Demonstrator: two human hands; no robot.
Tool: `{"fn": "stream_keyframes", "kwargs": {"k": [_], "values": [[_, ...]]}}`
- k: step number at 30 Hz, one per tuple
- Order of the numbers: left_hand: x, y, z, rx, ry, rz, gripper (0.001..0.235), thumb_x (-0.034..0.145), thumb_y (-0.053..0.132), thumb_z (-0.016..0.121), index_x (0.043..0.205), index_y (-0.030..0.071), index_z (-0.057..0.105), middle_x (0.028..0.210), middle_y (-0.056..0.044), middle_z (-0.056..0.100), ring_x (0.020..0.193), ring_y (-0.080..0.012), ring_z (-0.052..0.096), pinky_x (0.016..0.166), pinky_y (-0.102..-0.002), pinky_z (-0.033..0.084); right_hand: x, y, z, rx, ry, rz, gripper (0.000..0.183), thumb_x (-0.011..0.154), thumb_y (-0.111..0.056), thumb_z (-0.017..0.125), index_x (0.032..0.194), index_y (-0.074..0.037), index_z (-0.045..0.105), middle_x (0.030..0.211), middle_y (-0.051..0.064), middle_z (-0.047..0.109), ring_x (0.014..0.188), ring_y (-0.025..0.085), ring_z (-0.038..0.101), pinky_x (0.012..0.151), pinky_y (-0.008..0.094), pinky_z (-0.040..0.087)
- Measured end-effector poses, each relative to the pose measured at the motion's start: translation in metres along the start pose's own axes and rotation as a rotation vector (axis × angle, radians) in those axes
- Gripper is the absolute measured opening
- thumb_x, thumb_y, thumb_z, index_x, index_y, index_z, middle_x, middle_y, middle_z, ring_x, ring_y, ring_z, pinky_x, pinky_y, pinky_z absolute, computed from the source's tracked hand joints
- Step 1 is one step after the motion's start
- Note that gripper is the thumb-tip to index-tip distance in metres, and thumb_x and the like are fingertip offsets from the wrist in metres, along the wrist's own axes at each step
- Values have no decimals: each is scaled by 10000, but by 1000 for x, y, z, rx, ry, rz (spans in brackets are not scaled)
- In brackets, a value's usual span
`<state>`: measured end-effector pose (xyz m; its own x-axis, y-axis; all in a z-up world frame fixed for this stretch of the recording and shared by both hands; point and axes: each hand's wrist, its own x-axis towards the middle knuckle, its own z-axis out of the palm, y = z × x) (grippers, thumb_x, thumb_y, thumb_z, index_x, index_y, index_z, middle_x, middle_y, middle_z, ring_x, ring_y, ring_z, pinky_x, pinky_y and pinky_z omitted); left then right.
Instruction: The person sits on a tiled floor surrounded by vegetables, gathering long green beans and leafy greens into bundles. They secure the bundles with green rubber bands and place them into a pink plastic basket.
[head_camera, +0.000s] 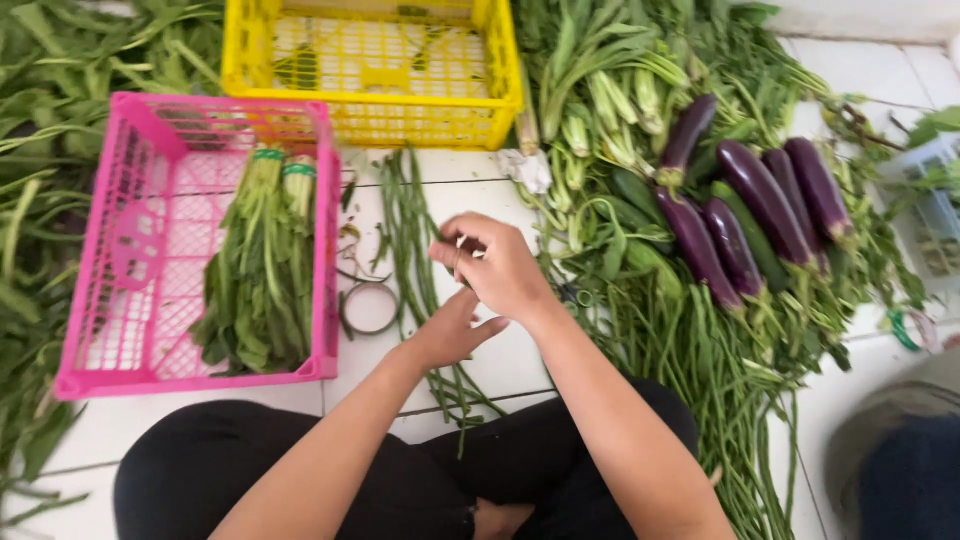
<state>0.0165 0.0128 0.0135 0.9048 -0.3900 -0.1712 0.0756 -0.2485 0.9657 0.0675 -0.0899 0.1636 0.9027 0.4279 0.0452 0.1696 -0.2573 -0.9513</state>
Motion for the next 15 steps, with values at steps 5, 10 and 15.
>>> {"fn": "stream_keyframes", "kwargs": {"k": [5,10,15], "values": [[-8,38,-9,-121,-26,-10,319,1012,273,621,1246,57,634,1180,-163,716,1150,-331,674,953,-459,551,55,0,-2,16,110,-18,163,970,-238,728,947,-81,688,769,66,659,477,143,652,452,263,554],[-13,43,-14,-65,-126,-39,236,1016,288,611,1110,85,688,1085,-135,765,1139,-297,695,970,-445,550,121,33,-34,-195,257,-56,206,980,-300,722,953,-96,714,749,54,698,479,144,681,465,260,536],[-13,39,-15,-626,-752,-170,321,1072,274,602,1231,-5,604,1003,-196,754,921,-237,753,847,-321,600,154,94,-48,-813,-32,191,141,895,-217,686,869,-136,798,890,149,765,978,392,720,894,470,558]]}}
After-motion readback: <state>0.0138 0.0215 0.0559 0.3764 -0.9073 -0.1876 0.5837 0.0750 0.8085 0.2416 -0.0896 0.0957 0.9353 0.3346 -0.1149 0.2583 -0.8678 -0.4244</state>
